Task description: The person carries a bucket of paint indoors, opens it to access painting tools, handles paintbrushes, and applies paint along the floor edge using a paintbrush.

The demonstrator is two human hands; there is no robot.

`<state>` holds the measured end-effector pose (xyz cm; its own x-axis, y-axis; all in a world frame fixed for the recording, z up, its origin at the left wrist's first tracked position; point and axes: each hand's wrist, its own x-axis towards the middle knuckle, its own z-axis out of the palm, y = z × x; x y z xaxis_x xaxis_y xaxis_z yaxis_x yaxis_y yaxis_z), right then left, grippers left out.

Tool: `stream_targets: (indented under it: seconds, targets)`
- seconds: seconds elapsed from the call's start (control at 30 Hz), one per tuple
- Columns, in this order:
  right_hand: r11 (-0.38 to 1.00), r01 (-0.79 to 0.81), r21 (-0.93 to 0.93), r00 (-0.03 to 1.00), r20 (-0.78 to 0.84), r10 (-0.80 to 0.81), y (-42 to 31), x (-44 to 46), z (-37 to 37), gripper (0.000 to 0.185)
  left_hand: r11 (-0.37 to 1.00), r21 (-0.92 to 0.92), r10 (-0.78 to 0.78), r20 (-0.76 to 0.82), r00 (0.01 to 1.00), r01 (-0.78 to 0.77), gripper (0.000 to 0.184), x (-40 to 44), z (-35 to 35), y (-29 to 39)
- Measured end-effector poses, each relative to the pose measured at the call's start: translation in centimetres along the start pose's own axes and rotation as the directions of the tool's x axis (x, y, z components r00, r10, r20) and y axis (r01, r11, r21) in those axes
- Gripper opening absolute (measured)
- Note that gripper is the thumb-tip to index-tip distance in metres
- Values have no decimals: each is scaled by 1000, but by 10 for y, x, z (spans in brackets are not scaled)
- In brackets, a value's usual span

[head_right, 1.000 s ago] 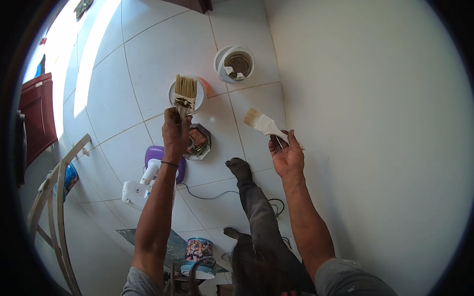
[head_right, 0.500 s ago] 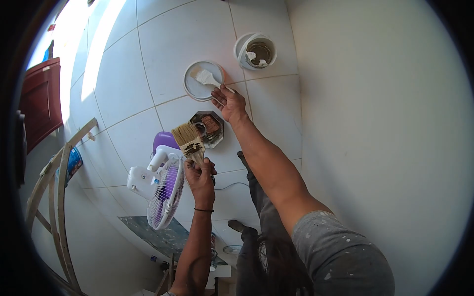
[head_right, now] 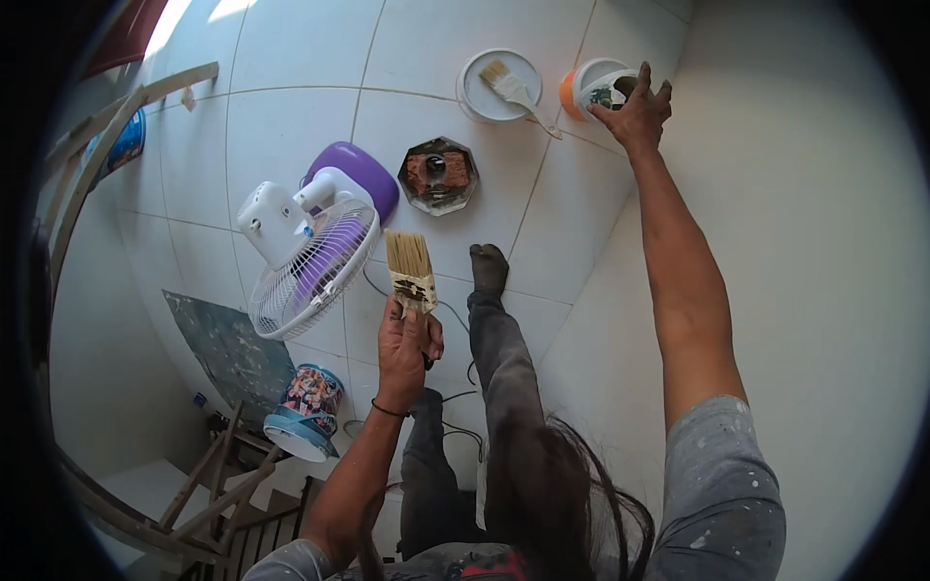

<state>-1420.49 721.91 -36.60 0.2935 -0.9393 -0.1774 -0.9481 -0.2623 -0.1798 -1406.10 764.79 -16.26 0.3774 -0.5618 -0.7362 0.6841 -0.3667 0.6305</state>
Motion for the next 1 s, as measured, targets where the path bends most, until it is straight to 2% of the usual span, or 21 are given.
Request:
stream_targets:
  seconds: [0.03, 0.07, 0.1, 0.13, 0.17, 0.23, 0.27, 0.37, 0.4, 0.43, 0.5, 0.53, 0.57, 0.63, 0.67, 0.73, 0.77, 0.83, 0.87, 0.93, 1.0]
  targets:
    - [999, 47, 5, 994, 95, -47, 10, 11, 10, 113, 999, -39, -13, 20, 1000, 14, 41, -6, -4, 5]
    - [992, 114, -47, 991, 82, -110, 17, 14, 14, 104, 999, -49, 0, -7, 1000, 0, 41, -12, -8, 10]
    - [980, 174, -100, 984, 66, -168, 20, 14, 16, 95, 982, -183, -33, 81, 996, 48, 54, -18, -13, 16]
    - [983, 138, -121, 989, -32, -143, 19, 9, 16, 91, 946, -308, -53, 174, 983, 106, 68, -25, -22, 19]
    - [985, 102, -138, 985, -125, -119, 16, -5, 13, 87, 942, -321, -46, 149, 988, 92, 68, -35, -31, 18]
    - [987, 22, -158, 970, -235, -59, 7, -43, -3, 87, 777, -600, 30, 338, 941, 191, 94, -57, -51, 15]
    - [983, 51, -178, 955, -279, -100, 7, -68, -9, 87, 732, -650, 39, 339, 940, 204, 103, -70, -61, 13]
    - [964, 218, -153, 928, -274, -254, -23, -170, -30, 90, 756, -649, 166, 318, 933, 87, 96, -112, -91, 6]
    - [960, 260, -107, 937, -211, -277, -41, -209, -35, 92, 774, -623, 94, 295, 951, 117, 73, -129, -105, 1]
    - [941, 332, -65, 927, -162, -339, -55, -249, -35, 92, 768, -637, 115, 239, 964, 67, 73, -147, -118, -9]
    - [912, 398, 102, 916, 16, -402, -95, -331, -36, 94, 789, -611, 58, 181, 982, 66, 52, -183, -141, -37]
    - [861, 490, 135, 860, 88, -503, -106, -367, -31, 98, 780, -622, 24, 144, 989, 71, 41, -203, -154, -51]
    - [817, 549, 175, 798, 181, -575, -126, -405, -30, 102, 770, -638, 50, 113, 992, 33, 41, -224, -167, -71]
    - [691, 642, 333, 632, 281, -722, -156, -472, -11, 104, 707, -706, -75, -25, 997, 36, 39, -266, -192, -119]
    - [668, 652, 357, 578, 335, -744, -177, -506, -2, 105, 694, -720, -53, -48, 997, 2, 39, -288, -206, -141]
    - [530, 759, 379, 367, 423, -828, -221, -566, 18, 107, 596, -800, -165, -194, 967, -59, 33, -333, -236, -189]
    - [503, 777, 378, 339, 422, -841, -244, -595, 27, 107, 577, -812, -152, -210, 966, -86, 33, -354, -253, -215]
    - [403, 804, 437, 172, 478, -861, -298, -656, 49, 109, 377, -901, -336, -348, 875, -214, 30, -393, -282, -266]
    - [373, 821, 432, 135, 487, -863, -323, -686, 68, 109, 341, -909, -334, -354, 873, -238, 30, -409, -298, -284]
    - [311, 821, 479, 28, 509, -860, -372, -745, 114, 110, 189, -860, -441, -506, 741, -475, 29, -439, -329, -318]
    - [202, 867, 456, -58, 494, -867, -424, -800, 164, 111, 98, -819, -503, -531, 682, -565, 29, -456, -357, -365]
